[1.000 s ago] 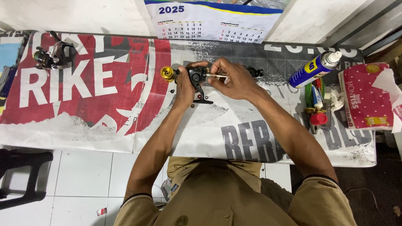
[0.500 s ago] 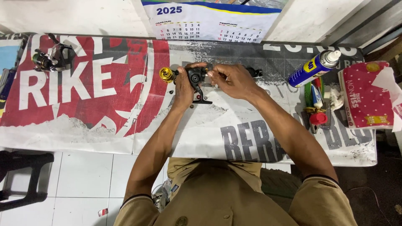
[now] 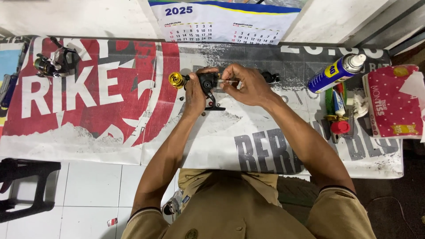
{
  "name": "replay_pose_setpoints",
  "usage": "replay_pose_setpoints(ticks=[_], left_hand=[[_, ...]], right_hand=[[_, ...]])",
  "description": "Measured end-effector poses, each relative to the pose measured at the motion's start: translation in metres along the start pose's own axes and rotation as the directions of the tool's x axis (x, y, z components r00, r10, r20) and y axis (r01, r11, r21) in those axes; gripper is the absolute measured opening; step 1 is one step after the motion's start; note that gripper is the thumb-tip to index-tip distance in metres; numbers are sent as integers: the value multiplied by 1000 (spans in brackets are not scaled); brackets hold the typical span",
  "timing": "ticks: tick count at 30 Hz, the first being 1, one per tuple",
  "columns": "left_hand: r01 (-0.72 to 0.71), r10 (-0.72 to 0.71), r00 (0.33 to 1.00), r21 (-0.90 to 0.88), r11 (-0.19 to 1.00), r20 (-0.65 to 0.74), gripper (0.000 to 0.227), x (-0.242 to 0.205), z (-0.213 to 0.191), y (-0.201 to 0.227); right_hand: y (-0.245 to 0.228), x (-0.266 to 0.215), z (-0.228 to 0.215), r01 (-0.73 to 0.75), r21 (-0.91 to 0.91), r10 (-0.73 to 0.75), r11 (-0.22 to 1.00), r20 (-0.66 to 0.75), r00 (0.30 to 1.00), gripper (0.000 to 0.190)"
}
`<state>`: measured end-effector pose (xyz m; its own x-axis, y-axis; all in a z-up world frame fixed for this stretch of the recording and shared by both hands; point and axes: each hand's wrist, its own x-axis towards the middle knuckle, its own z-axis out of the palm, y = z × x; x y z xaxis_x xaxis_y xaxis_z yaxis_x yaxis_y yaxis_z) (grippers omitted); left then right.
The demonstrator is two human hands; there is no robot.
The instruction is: Assembling and repairing a fishing reel by installing internal components and securing them with screws.
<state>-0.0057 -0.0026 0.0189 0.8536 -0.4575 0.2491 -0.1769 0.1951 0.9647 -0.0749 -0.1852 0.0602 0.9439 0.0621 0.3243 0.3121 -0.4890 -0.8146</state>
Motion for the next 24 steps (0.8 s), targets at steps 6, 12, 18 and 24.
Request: replay_pose_setpoints(ticks=[6,12,18,24], left_hand=[[31,-29,999,83,996,-24,75,3,3,5],[100,-101,995,113,988,-3,78,5,-3,-8],[156,-159,987,158,975,5,77,1,-1,-12],[181,-193,980,197,964,42,72,4,13,46]], right_hand=[[27,0,9,-28,108,27,994,3,1000,15],[70,-7,20,-20,178,25,984,-26,999,15],[57,-13,25,-34,135,44,990,-66,997,10],[90,-22,41,-33,272,71,962,-132,989,16]])
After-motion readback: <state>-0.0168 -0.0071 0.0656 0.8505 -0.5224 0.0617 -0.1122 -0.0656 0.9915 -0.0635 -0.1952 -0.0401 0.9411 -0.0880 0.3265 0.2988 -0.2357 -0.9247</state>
